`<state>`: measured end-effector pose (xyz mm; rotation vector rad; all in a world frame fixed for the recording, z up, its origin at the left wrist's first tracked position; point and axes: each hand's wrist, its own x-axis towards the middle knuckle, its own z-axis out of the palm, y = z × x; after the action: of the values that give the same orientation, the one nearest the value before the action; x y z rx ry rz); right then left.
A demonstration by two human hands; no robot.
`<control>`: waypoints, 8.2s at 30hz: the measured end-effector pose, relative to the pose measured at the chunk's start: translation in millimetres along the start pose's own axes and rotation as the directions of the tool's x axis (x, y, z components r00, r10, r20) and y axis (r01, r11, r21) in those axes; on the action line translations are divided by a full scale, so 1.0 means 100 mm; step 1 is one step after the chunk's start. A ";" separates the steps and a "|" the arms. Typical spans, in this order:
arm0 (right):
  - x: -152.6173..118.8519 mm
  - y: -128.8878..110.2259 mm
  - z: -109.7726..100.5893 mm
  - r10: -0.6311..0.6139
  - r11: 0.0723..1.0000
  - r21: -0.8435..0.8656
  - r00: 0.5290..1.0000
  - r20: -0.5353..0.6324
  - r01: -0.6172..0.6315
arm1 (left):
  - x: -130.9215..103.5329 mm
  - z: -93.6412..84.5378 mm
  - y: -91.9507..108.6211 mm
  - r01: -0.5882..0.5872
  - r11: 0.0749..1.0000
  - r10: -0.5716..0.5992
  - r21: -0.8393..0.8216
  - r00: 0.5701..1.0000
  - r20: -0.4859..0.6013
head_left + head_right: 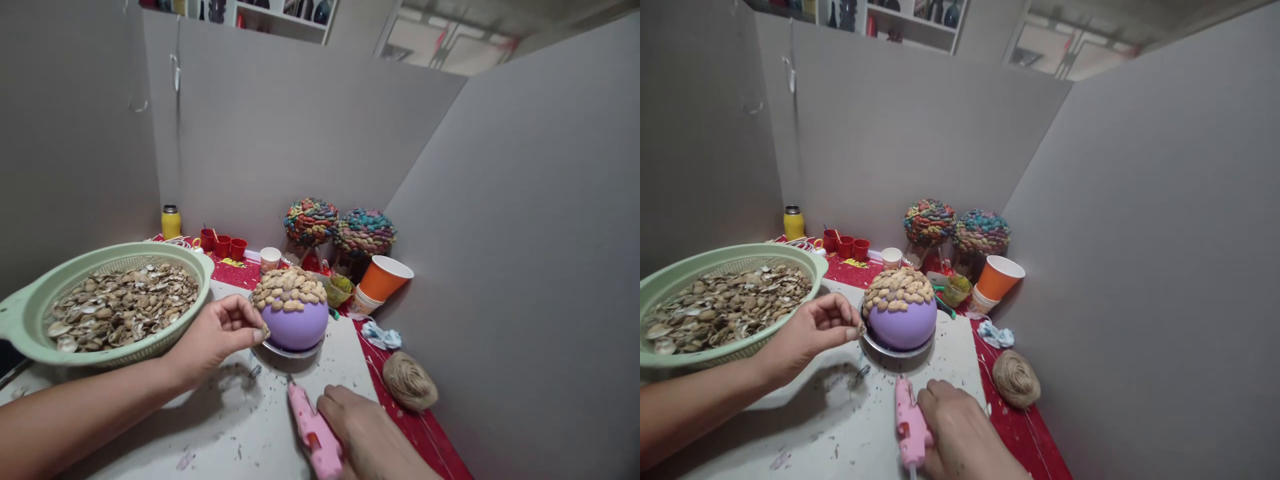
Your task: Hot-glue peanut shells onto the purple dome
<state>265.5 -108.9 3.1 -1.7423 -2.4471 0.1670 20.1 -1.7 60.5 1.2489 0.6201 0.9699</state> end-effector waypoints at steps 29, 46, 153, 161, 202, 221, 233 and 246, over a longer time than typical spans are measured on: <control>1.01 0.15 -0.62 -0.194 0.954 0.038 0.705 -0.682 0.298 | 0.47 0.17 -0.11 -0.347 0.501 0.482 0.793 0.873 0.078; 1.16 0.23 -0.45 -0.225 0.928 0.099 0.752 -0.620 0.360 | 0.49 0.16 -0.18 -0.421 0.481 0.502 0.769 0.852 0.153; 1.25 0.16 -0.45 0.045 0.984 0.167 0.838 -0.545 0.055 | 0.59 0.06 -0.68 -0.255 0.802 0.317 0.541 0.948 -0.024; 1.27 0.16 -0.45 0.041 0.984 0.167 0.838 -0.544 0.060 | 0.57 0.06 -0.66 -0.240 0.824 0.295 0.514 0.955 -0.026; 1.28 0.17 -0.41 0.030 0.983 0.167 0.811 -0.584 0.083 | 0.57 0.06 -0.67 -0.228 0.813 0.289 0.536 0.957 -0.032; 0.07 0.52 -0.10 0.188 0.970 0.224 0.877 -0.442 -0.095 | 0.55 -0.07 -0.92 -0.378 0.648 0.496 0.661 0.868 0.011; -0.21 0.46 0.29 0.214 0.973 0.118 0.966 -0.144 -0.198 | 0.54 -0.16 -1.02 -0.429 0.504 0.563 0.750 0.822 0.092; -0.47 0.51 0.00 0.696 0.598 0.796 0.432 -0.574 0.093 | 0.58 -0.18 -1.03 -0.412 0.598 0.522 0.687 0.851 0.057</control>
<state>328.1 -136.6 -7.2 -1.3431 -0.9766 0.2126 60.0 55.6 -36.8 2.0955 0.8285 1.3495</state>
